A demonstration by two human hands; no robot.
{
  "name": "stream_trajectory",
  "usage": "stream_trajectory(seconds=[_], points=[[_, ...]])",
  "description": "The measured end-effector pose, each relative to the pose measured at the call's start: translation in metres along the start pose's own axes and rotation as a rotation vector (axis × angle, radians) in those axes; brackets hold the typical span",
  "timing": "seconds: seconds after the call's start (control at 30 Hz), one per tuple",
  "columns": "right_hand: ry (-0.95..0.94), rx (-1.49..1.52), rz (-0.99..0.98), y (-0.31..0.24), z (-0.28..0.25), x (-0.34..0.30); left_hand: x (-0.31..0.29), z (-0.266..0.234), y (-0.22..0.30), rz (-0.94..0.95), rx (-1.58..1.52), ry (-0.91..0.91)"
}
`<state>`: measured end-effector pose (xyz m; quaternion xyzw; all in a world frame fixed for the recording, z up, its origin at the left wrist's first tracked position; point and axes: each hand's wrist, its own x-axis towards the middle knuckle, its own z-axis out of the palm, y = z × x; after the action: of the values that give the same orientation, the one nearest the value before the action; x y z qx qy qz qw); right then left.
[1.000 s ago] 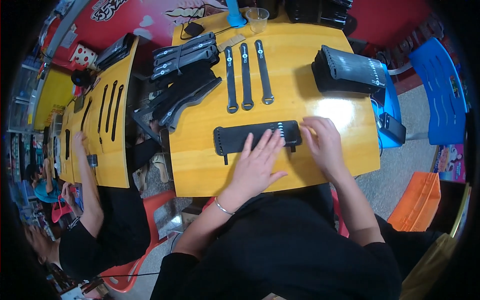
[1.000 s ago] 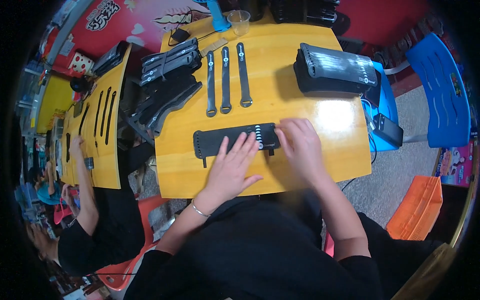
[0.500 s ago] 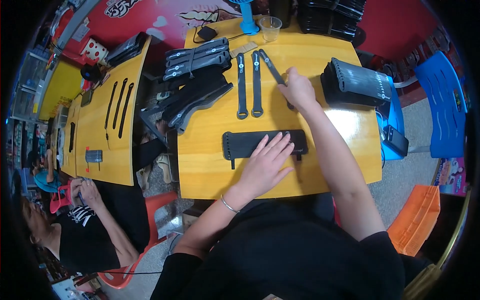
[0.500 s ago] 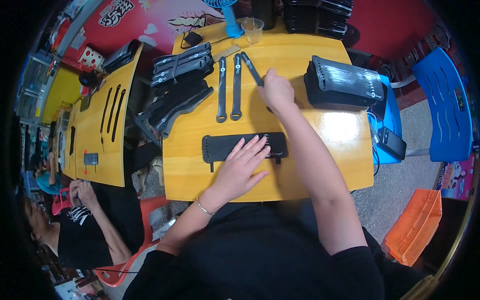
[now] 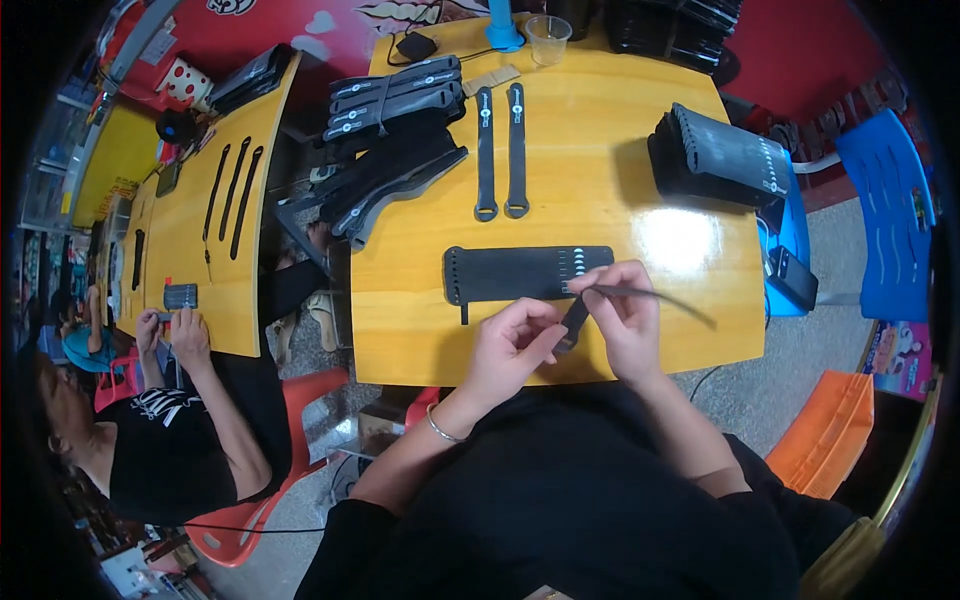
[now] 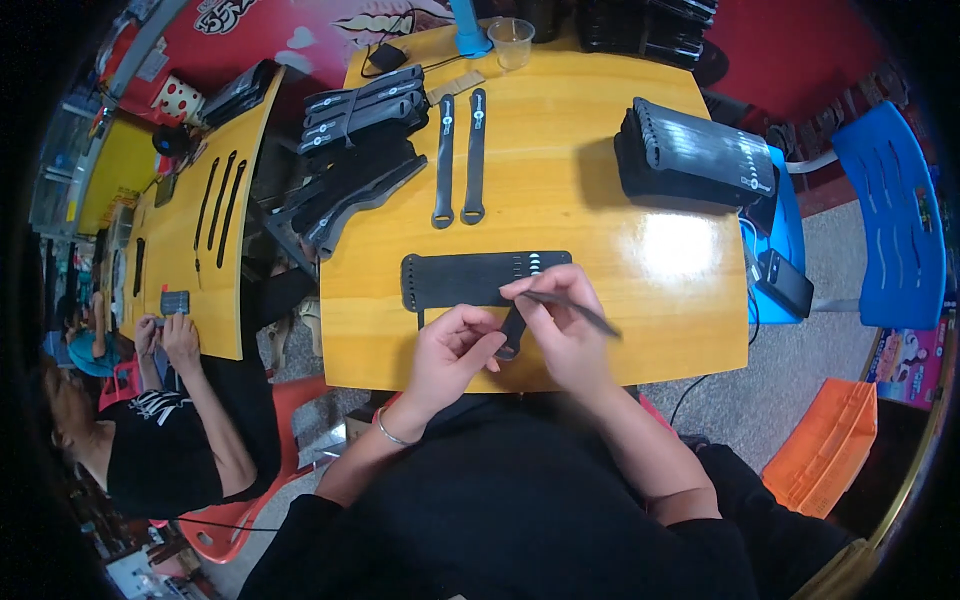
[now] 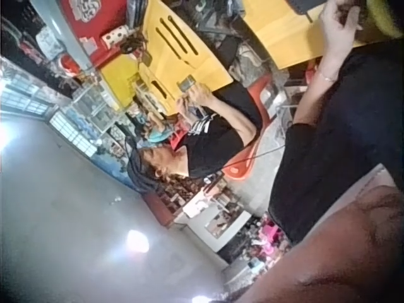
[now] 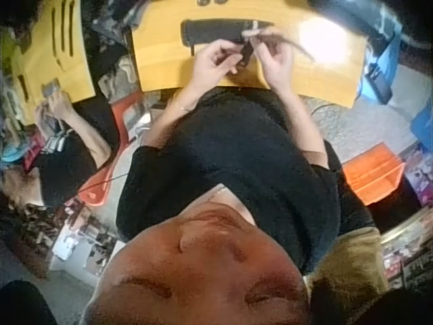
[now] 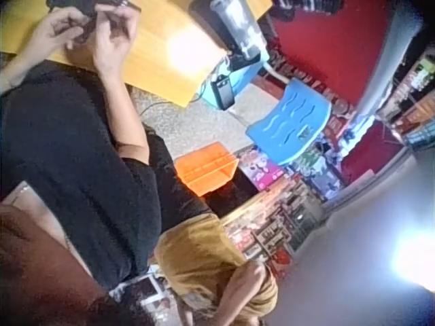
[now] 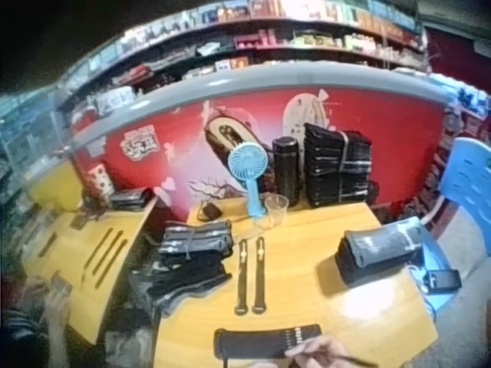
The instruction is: Assembling black plastic straps by attaching components and pins at a workstation.
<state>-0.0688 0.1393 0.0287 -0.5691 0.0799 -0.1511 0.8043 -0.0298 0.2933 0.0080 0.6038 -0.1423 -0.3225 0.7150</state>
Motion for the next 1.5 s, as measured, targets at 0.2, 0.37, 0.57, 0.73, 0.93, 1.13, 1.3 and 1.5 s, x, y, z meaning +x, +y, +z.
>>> stream_trajectory(seconds=[0.2,0.37,0.57,0.73,0.93,1.13,1.3,1.5], points=[[0.04,-0.071,0.126,-0.001,-0.023,-0.027,-0.015,-0.012,0.006,0.076,0.117,0.138],[0.089,-0.236,0.295,-0.009,-0.046,-0.03,-0.027,-0.038,0.001,0.055,0.11,0.254],[-0.037,-0.504,0.276,0.003,-0.066,-0.031,-0.031,-0.056,0.001,-0.024,0.133,0.395],[-0.048,-0.491,0.179,0.006,-0.055,-0.024,-0.027,-0.072,-0.005,0.028,0.112,0.385],[0.075,-0.42,0.24,0.012,-0.057,-0.019,-0.018,-0.078,-0.005,-0.008,0.162,0.477],[0.108,-0.397,0.294,0.012,-0.06,-0.013,-0.013,-0.084,-0.011,-0.006,0.164,0.51],[0.143,-0.423,0.326,0.015,-0.059,-0.012,-0.012,-0.085,-0.011,-0.009,0.177,0.507],[0.145,-0.478,0.29,0.015,-0.058,-0.011,-0.01,-0.084,-0.015,-0.013,0.158,0.519]])
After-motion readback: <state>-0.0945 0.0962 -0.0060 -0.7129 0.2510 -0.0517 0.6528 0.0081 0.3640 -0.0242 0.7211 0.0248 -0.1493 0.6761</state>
